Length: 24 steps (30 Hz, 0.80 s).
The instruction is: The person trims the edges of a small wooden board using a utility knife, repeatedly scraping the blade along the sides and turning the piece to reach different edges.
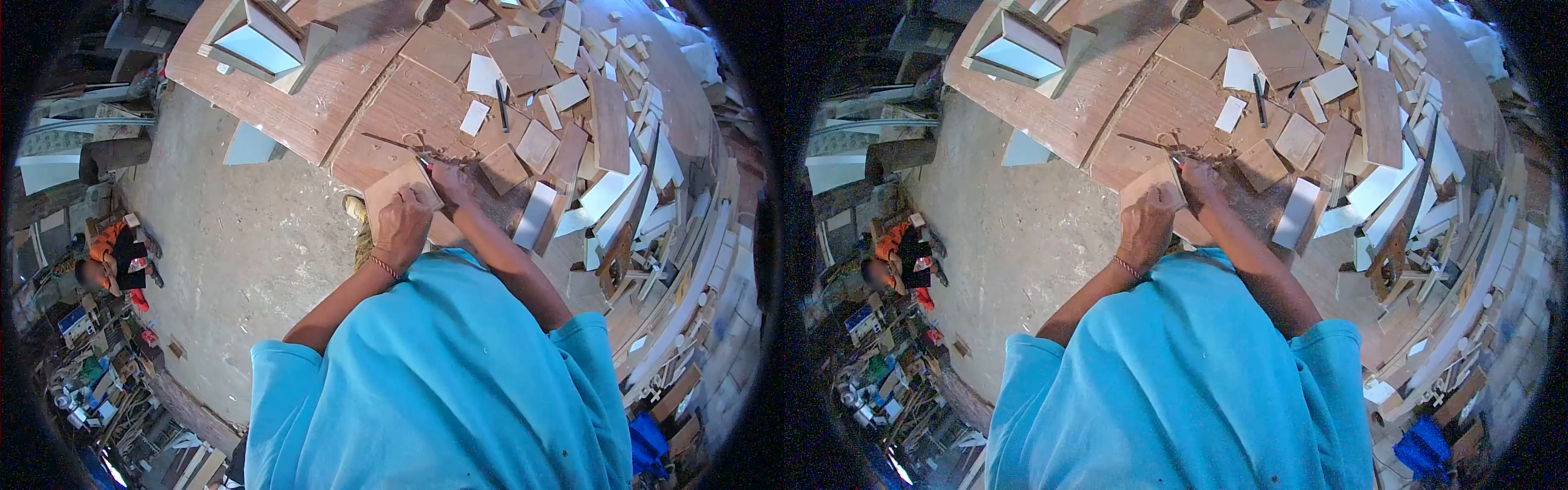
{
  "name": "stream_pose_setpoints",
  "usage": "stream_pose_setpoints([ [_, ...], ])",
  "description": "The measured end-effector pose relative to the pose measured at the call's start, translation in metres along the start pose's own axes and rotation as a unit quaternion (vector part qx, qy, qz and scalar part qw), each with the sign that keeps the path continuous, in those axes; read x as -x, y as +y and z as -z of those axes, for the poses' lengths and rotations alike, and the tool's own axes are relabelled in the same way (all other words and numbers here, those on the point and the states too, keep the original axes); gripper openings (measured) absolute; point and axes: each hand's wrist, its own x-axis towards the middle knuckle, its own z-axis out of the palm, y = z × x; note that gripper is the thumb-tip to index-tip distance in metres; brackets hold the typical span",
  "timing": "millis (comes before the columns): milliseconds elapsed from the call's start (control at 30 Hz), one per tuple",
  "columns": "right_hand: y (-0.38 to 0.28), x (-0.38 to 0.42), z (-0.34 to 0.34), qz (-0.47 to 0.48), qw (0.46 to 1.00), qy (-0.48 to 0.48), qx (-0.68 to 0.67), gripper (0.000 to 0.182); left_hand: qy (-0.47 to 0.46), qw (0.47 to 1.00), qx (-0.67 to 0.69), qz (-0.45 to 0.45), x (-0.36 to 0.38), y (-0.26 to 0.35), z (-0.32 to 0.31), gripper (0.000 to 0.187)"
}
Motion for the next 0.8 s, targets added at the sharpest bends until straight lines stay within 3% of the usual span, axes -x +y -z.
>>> stream_pose_setpoints([
  [100,0.058,-0.081,-0.103,0.080,0.996,-0.005,-0.045,0.029,-0.042,0.998,0.022,0.033,0.002,-0.002,0.000,0.019],
  [200,0.015,-0.020,-0.008,0.040,0.997,-0.063,0.004,0.032,-0.027,0.999,0.043,0.014,0.012,-0.007,0.000,0.021],
  [367,0.013,-0.007,0.002,0.073,0.996,-0.015,-0.057,0.038,0.027,0.996,0.086,0.027,0.018,-0.014,-0.009,0.032],
  [500,0.025,0.011,0.005,0.060,0.986,0.014,-0.158,0.042,-0.025,0.990,0.131,0.054,0.008,-0.020,0.011,0.026],
  [567,0.027,0.016,0.006,0.086,0.985,0.013,-0.150,0.043,0.053,0.985,0.161,0.032,-0.002,-0.028,0.020,0.013],
  [600,0.027,0.018,0.008,0.113,0.983,0.011,-0.142,0.043,0.014,0.986,0.148,0.076,-0.008,-0.034,0.017,0.010],
  [733,0.015,0.025,0.018,0.095,0.984,0.025,-0.145,0.042,0.014,0.989,0.126,0.074,-0.026,-0.053,0.014,0.013],
  [800,0.004,0.032,0.034,0.095,0.990,-0.014,-0.101,0.044,0.000,0.990,0.125,0.064,-0.032,-0.055,0.018,0.013],
])
